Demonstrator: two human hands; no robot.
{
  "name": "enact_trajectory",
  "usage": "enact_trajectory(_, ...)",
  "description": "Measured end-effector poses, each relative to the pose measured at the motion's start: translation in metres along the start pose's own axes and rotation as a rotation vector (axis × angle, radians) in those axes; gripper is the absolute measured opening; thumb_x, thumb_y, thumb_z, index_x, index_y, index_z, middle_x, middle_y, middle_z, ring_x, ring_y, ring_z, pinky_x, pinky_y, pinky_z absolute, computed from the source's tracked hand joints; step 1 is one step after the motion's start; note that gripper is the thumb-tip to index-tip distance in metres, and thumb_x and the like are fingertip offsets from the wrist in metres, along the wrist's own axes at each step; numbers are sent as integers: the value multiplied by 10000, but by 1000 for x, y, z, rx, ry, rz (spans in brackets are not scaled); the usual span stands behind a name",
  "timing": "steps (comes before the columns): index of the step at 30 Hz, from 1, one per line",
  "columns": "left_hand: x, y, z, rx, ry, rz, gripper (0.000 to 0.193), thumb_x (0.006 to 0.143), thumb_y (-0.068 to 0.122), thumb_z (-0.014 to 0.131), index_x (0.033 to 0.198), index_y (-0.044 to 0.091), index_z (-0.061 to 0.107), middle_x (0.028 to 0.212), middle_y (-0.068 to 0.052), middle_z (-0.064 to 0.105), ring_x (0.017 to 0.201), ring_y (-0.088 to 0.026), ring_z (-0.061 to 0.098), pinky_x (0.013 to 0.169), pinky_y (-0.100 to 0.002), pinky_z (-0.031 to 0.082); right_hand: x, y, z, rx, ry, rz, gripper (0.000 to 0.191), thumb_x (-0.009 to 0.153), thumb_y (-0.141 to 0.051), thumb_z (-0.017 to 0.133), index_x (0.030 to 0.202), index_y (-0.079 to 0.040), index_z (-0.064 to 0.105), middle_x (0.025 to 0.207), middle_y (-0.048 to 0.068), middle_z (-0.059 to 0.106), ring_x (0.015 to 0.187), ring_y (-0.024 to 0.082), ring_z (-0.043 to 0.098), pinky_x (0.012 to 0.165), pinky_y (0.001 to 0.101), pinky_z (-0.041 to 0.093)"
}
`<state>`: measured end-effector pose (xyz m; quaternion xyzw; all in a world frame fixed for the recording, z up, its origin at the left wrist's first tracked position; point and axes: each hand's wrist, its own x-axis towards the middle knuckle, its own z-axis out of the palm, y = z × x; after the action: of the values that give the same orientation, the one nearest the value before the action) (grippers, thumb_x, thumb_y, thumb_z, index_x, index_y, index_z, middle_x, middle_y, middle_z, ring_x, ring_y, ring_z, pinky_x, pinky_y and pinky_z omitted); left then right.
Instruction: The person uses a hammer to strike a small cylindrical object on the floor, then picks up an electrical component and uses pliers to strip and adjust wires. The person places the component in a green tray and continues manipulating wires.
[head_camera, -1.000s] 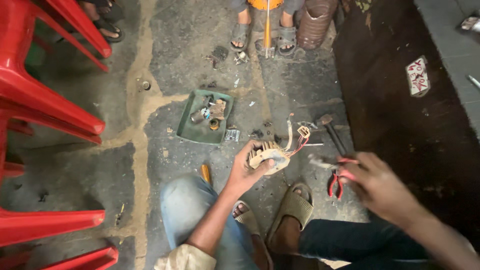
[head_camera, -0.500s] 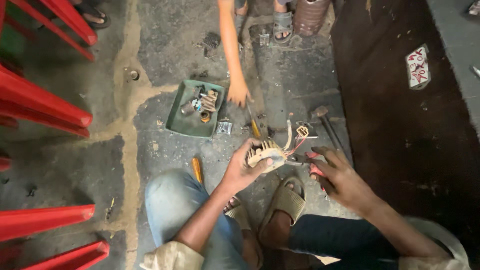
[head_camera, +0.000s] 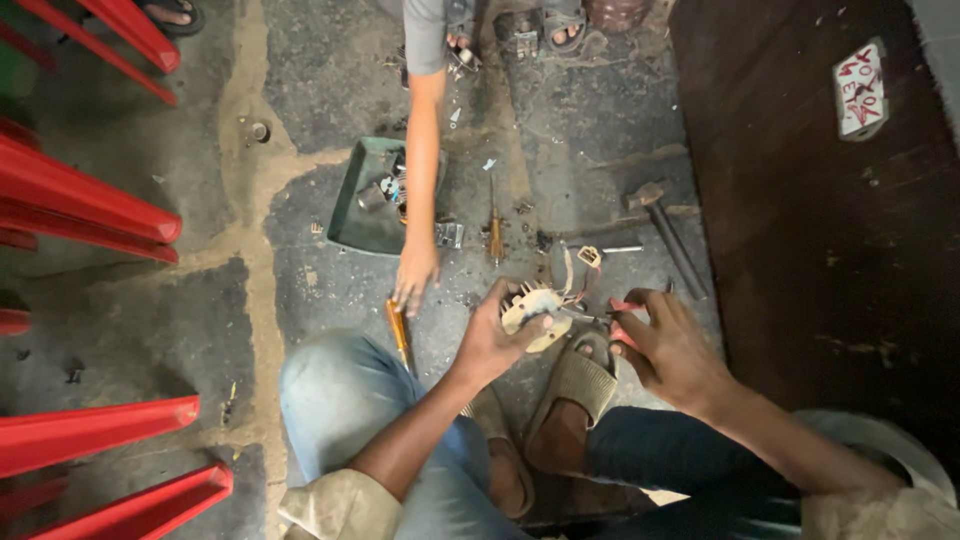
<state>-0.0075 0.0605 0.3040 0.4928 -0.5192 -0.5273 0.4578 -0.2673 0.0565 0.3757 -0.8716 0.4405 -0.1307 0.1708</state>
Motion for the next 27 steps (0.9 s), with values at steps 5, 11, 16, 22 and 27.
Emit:
enact_trajectory(5, -4, -4, 1, -41, 20, -3, 418, 854, 98, 818, 1211, 18, 615, 1015, -49, 743, 937, -92, 676, 848, -273, 570, -2, 8, 13, -58, -119, -20, 461, 865, -229, 728, 1236, -30, 540, 1218, 206, 564, 1139, 382, 571, 893, 484, 494)
enact_trajectory(11, -5, -13, 9, -190, 31, -9, 331, 899, 83, 775, 1184, 18, 619, 1018, -40, 724, 916, -75, 671, 801, -271, 581, -2, 13, 22, 135, -207, 258, 482, 830, -312, 754, 1214, -94, 559, 1143, 178, 662, 1010, 413, 663, 796, 503, 536)
enact_trajectory(16, -7, -16, 16, -164, 42, 64, 254, 935, 83, 763, 1146, 15, 639, 1011, -49, 742, 925, -77, 685, 807, -261, 574, -4, 17, 27, 77, -286, 313, 461, 869, -342, 727, 1208, -85, 552, 1142, 187, 682, 996, 428, 664, 798, 524, 535)
enact_trajectory(22, -13, -4, 20, -39, 139, -169, 285, 885, 183, 770, 1087, 19, 655, 864, -46, 747, 650, -76, 668, 488, -278, 540, -7, 22, 39, -49, -242, 224, 457, 893, -376, 686, 1217, -83, 552, 1111, 187, 696, 954, 409, 695, 769, 515, 561)
enact_trajectory(27, -14, -4, 24, 128, 185, -349, 363, 838, 285, 787, 1058, 19, 675, 754, -52, 740, 486, -119, 637, 385, -306, 485, -10, 22, 41, -278, -251, 93, 403, 956, -367, 622, 1184, -39, 572, 1040, 165, 683, 861, 321, 726, 686, 421, 597)
